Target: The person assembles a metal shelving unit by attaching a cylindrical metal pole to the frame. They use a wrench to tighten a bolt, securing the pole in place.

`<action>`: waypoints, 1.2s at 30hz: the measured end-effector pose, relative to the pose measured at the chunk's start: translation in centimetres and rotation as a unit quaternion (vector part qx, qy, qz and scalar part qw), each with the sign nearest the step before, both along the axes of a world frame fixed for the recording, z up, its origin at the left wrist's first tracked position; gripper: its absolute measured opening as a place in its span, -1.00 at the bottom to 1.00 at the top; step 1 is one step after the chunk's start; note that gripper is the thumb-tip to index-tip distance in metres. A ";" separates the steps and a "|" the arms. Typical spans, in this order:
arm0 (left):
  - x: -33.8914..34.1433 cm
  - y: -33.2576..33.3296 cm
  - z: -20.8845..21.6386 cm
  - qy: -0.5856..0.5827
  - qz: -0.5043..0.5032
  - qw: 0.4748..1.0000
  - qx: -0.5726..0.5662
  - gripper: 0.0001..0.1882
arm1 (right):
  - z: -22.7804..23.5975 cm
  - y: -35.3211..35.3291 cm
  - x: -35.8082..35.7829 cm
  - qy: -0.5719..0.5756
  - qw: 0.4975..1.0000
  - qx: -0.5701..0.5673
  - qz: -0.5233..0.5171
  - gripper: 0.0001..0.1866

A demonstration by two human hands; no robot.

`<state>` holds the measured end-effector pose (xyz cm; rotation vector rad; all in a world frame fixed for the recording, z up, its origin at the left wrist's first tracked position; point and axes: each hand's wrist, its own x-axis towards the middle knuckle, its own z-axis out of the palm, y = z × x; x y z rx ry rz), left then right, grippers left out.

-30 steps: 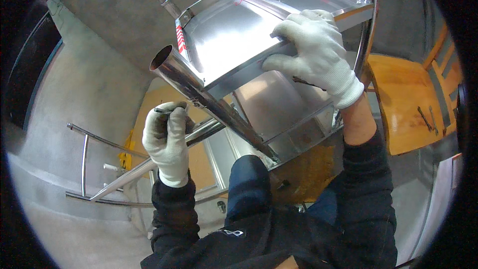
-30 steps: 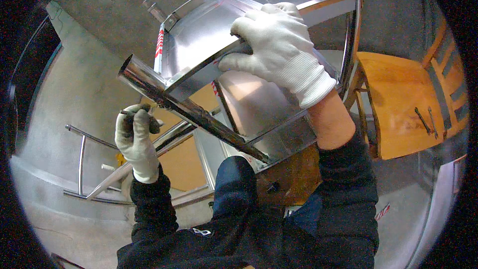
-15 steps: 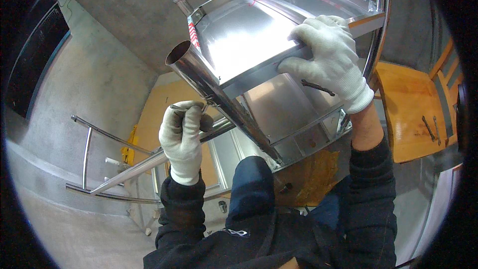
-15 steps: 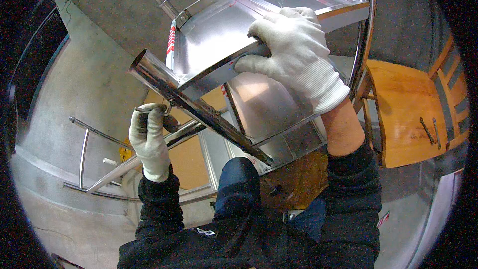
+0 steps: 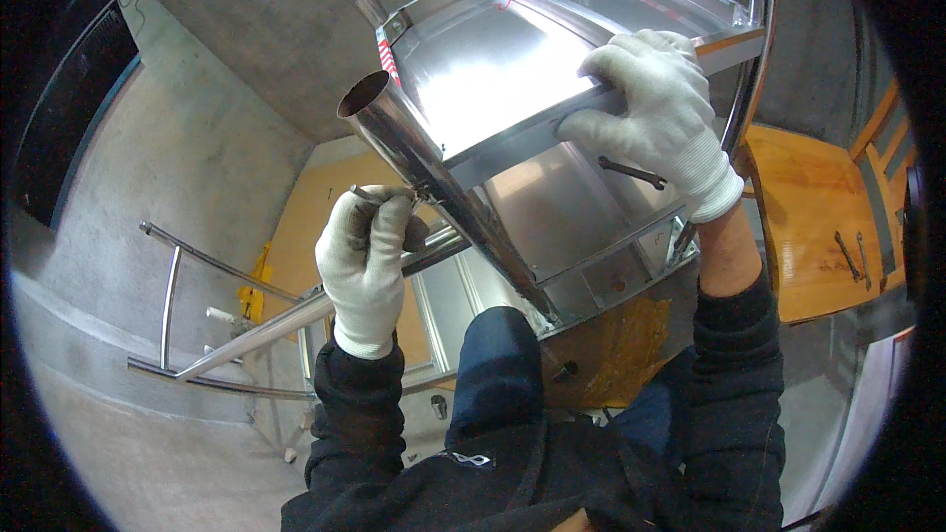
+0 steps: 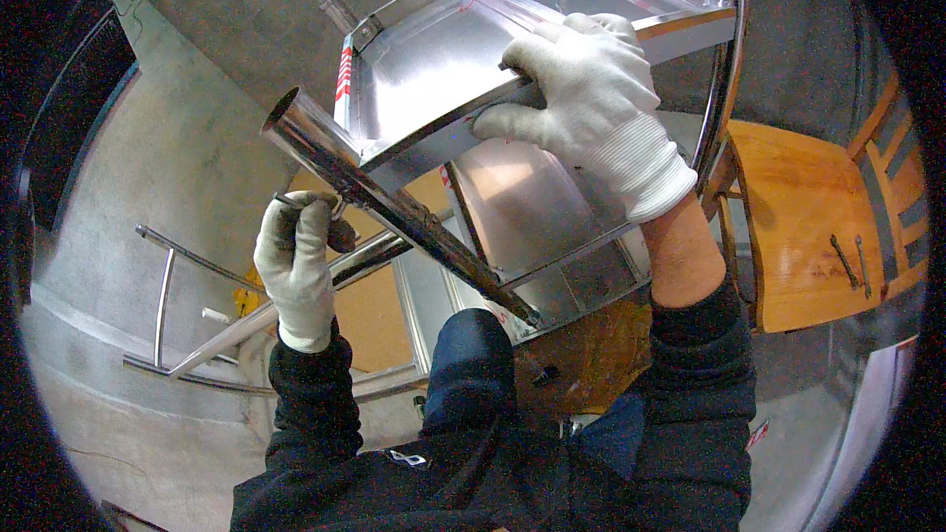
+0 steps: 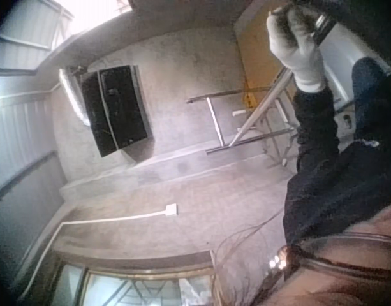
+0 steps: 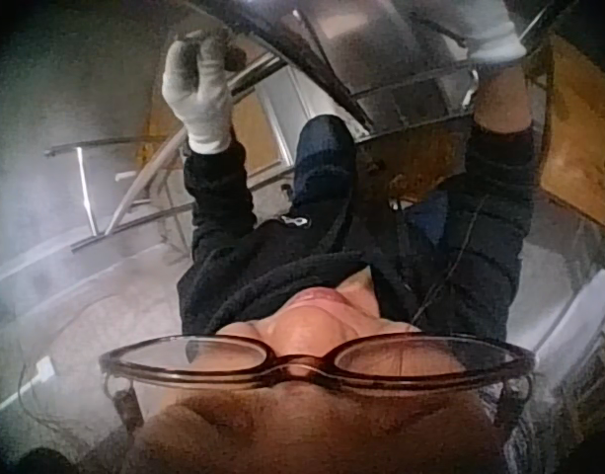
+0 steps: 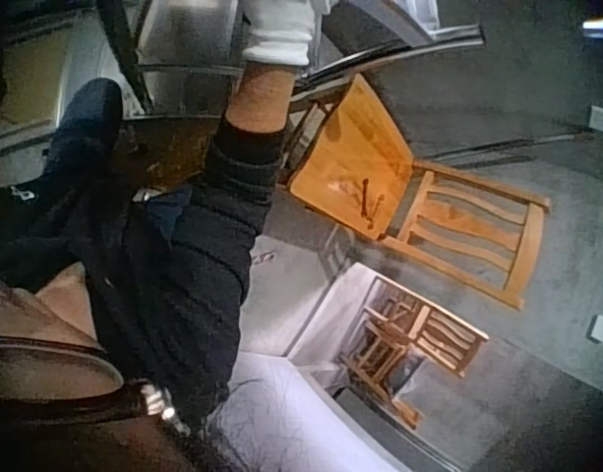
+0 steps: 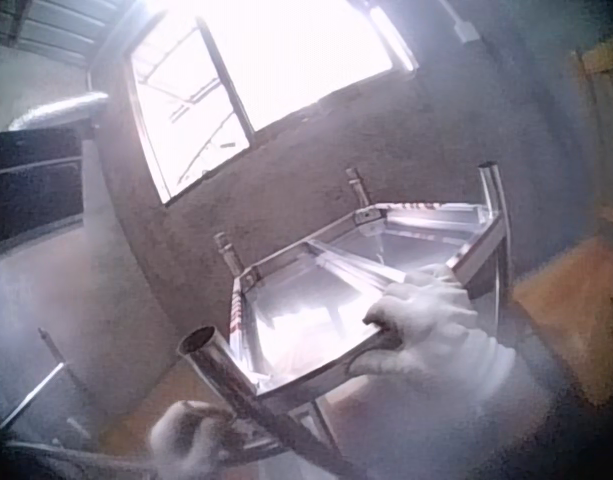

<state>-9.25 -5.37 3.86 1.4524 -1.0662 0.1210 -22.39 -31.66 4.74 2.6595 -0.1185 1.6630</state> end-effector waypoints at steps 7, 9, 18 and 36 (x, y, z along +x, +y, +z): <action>0.3 0.0 0.7 -0.023 0.006 0.999 0.049 -0.83 | 0.1 0.0 -0.1 -0.005 1.000 -0.012 -0.007 -0.63; 0.3 0.1 0.8 -0.029 0.003 0.998 0.055 -0.84 | 0.1 0.1 0.0 -0.004 1.000 -0.007 -0.003 -0.59; 1.2 -0.1 0.5 -0.015 -0.033 0.999 0.028 -0.86 | 0.2 0.2 -0.1 -0.003 1.000 -0.009 -0.010 -0.62; 1.8 -0.3 0.4 0.011 -0.069 0.997 0.031 -0.87 | 1.2 5.6 1.4 0.003 0.978 0.151 0.145 -0.30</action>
